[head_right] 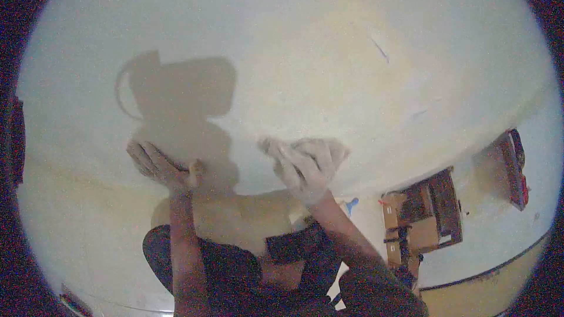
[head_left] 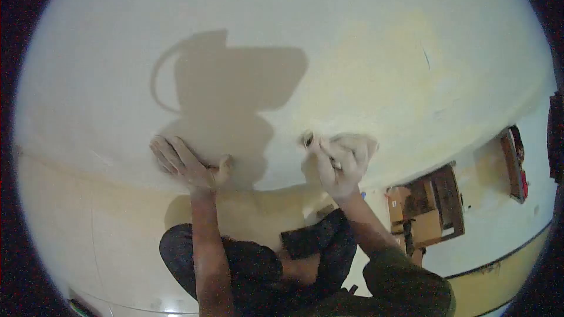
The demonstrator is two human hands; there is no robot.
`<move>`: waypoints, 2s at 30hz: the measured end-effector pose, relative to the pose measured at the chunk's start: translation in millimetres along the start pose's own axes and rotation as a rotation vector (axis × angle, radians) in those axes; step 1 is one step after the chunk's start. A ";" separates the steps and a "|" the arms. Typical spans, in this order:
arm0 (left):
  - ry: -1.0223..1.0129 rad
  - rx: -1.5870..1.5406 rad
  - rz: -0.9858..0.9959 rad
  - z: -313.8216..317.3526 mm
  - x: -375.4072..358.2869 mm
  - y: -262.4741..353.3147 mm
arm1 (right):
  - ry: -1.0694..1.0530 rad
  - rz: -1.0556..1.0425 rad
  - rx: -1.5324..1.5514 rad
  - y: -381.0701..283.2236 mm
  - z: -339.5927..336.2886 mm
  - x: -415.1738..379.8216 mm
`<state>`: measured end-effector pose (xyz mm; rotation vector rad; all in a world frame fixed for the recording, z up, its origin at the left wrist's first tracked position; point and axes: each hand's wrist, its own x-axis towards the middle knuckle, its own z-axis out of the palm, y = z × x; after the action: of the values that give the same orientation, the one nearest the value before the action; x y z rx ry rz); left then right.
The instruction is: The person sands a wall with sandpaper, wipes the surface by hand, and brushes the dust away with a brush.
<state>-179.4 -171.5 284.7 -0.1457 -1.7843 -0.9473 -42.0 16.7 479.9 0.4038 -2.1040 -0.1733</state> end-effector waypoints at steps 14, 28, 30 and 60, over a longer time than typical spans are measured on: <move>0.037 0.024 -0.033 -14.8 13.8 -12.1 | 0.106 -0.081 0.067 0.3 17.5 -1.0; 0.036 0.046 -0.076 -14.8 7.6 -25.2 | 0.232 -0.112 -0.063 -28.9 16.3 59.4; 0.057 0.008 -0.024 -16.9 17.2 -23.7 | 0.306 -0.068 -0.029 -38.9 25.5 72.8; 0.065 -0.033 0.008 -28.8 27.9 -10.9 | 0.376 -0.020 0.043 -8.4 -1.0 77.7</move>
<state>-175.7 -207.0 305.9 -0.1413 -1.7075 -0.9657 -77.5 -18.4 540.0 0.4464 -1.7361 -0.0574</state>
